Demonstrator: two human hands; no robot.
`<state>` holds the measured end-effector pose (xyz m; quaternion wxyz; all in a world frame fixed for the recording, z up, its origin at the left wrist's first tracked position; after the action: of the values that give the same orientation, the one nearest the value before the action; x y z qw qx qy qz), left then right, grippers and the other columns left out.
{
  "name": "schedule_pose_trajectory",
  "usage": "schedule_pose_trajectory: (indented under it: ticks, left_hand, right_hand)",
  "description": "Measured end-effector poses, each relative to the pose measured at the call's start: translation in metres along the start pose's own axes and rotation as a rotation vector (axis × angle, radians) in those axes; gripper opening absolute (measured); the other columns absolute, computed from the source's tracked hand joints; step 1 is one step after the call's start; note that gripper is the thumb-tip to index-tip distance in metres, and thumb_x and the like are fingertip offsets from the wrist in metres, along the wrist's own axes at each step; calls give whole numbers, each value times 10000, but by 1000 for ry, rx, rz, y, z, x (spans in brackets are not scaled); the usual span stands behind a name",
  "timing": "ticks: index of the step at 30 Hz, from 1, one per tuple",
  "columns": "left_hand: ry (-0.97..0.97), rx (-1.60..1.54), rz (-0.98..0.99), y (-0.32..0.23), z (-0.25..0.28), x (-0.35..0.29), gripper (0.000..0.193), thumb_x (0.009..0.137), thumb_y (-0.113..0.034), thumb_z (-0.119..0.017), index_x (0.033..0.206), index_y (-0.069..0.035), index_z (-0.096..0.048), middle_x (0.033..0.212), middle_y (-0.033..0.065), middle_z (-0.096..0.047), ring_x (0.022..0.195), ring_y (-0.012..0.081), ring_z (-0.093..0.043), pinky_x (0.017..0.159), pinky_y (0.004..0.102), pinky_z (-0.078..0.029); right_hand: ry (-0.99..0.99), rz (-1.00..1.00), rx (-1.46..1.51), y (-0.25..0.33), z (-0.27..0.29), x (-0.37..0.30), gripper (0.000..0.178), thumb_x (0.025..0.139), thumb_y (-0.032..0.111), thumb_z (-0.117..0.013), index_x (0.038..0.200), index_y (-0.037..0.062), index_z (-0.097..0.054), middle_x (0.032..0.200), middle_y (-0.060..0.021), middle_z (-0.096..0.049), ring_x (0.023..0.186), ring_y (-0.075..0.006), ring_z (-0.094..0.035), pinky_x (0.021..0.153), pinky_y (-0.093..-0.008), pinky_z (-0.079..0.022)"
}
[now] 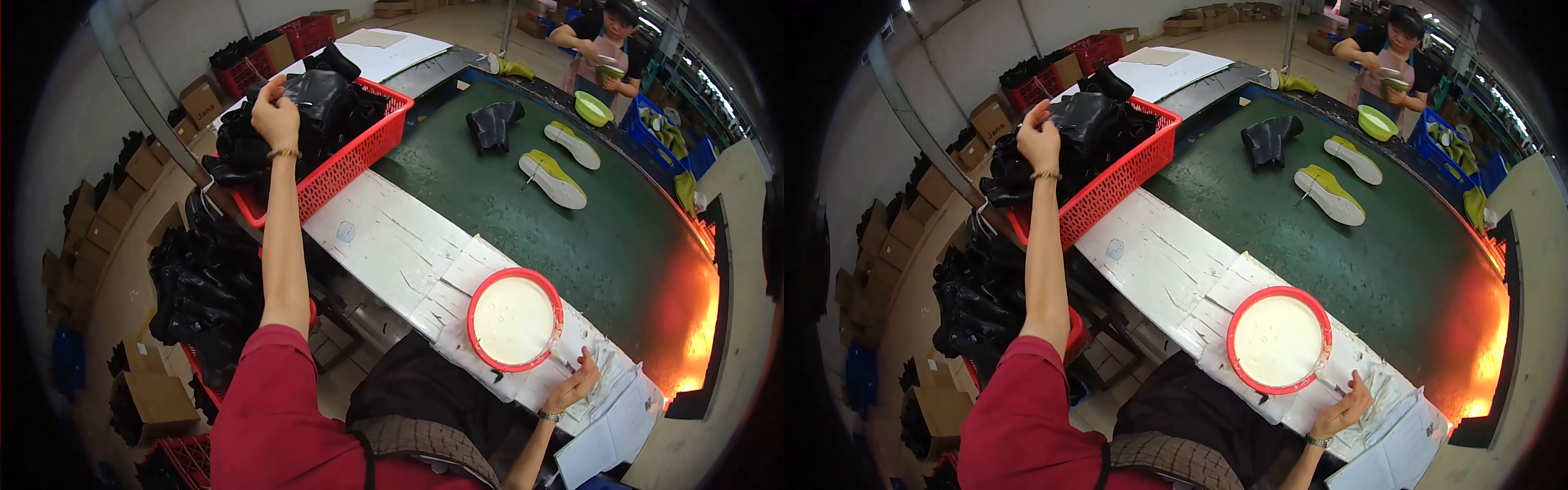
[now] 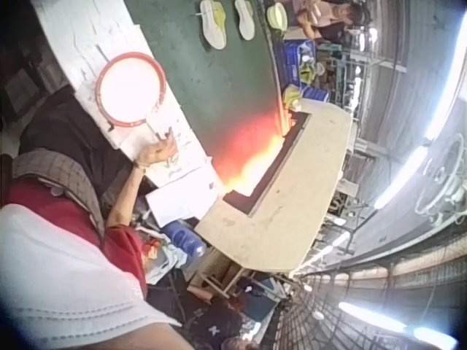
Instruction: Apply adhesive to the perimeter and inner edges of a shoe upper using a brush.
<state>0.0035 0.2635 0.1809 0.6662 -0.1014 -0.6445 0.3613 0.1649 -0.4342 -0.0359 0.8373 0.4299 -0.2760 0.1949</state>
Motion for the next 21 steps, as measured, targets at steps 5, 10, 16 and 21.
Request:
schedule_pose_trajectory:
  ticks: [5,10,16,21]
  left_hand:
    - [34,-333,-8,-109,69,-78,331,917,54,-593,1203,-27,-737,945,58,-746,898,138,-681,879,307,-535]
    - [424,-238,-110,-161,124,-182,407,849,151,-535,1155,-28,-736,942,122,-732,883,228,-732,779,330,-558]
    - [1031,-500,490,-131,112,-257,522,842,28,-771,1351,-32,-671,1162,74,-737,754,27,-570,614,210,-497]
    - [1213,-854,664,-88,110,-281,643,831,31,-826,1429,37,-589,1369,69,-633,940,52,-561,756,186,-529]
  right_hand:
    - [-26,-20,205,109,20,20,287,1041,127,-520,1159,-46,-716,1002,-136,-686,858,-239,-603,809,-367,-492]
    - [385,176,488,242,-45,25,390,781,55,-839,1160,37,-749,1106,-133,-678,1010,-303,-637,867,-369,-514]
    - [644,132,735,270,-148,-14,804,766,227,-898,1475,86,-544,1389,-159,-562,1257,-339,-558,1044,-424,-467]
    - [778,-235,817,258,-164,-30,710,801,90,-801,1460,55,-540,1384,-169,-581,1283,-337,-571,1084,-429,-468]
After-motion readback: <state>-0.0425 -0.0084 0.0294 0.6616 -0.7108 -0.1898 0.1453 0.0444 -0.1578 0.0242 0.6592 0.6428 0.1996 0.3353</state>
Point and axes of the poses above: each hand's wrist, its own x-axis towards the middle knuckle, its own z-axis out of the back of the hand, y = z × x, the point moved 3 cm from there along x, towards the middle knuckle
